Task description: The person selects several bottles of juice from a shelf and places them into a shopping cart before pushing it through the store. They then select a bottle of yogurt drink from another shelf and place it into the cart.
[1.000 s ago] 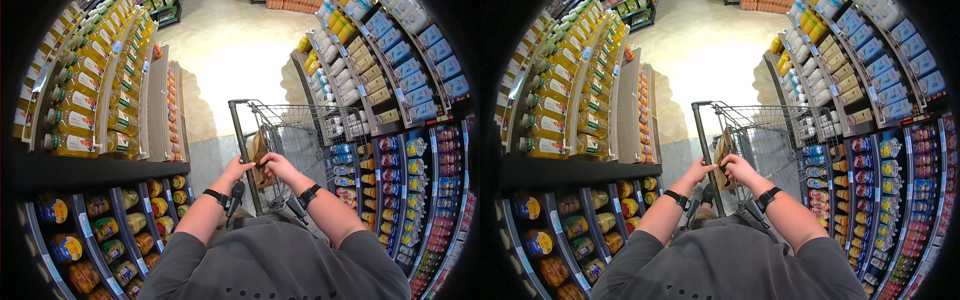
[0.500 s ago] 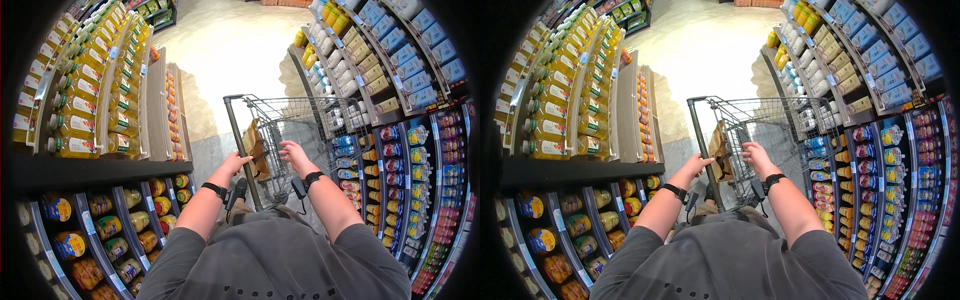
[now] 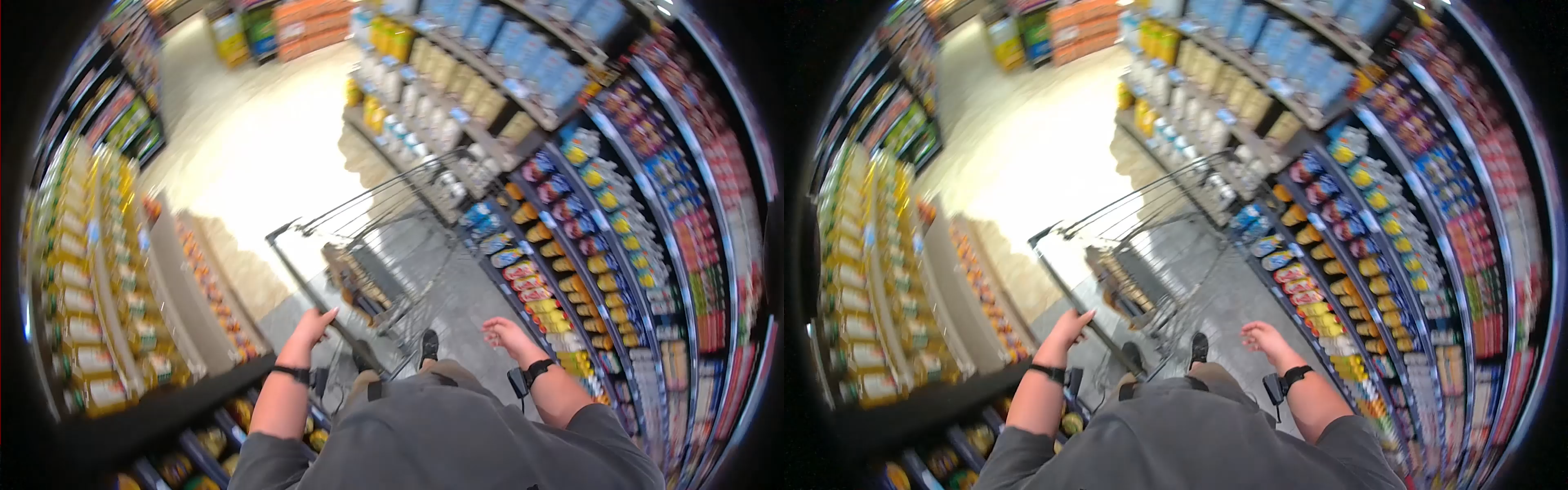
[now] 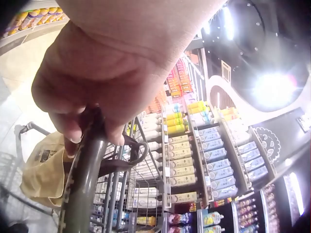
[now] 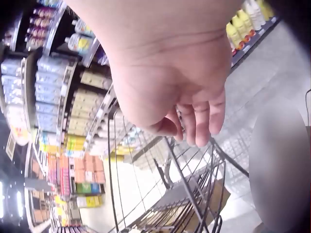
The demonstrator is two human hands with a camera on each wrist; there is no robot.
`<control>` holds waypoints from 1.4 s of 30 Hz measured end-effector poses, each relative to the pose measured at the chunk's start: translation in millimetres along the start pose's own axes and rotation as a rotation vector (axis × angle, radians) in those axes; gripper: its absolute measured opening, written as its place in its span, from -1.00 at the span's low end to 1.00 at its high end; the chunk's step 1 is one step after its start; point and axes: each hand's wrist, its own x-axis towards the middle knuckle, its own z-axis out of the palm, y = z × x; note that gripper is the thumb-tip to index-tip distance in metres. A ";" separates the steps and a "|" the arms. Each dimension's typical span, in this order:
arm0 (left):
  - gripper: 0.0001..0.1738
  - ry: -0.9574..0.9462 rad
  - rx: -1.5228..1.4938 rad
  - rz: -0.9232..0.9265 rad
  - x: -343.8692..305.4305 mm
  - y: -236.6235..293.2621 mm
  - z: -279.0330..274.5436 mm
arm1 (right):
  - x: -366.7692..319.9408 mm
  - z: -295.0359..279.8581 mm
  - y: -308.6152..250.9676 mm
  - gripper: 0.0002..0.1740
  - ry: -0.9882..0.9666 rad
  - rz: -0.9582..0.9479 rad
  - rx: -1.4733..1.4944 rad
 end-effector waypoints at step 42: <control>-0.42 0.960 0.344 -0.051 -31.9 -38.4 167.7 | -227.7 -312.9 390.4 -0.73 0.522 0.160 0.747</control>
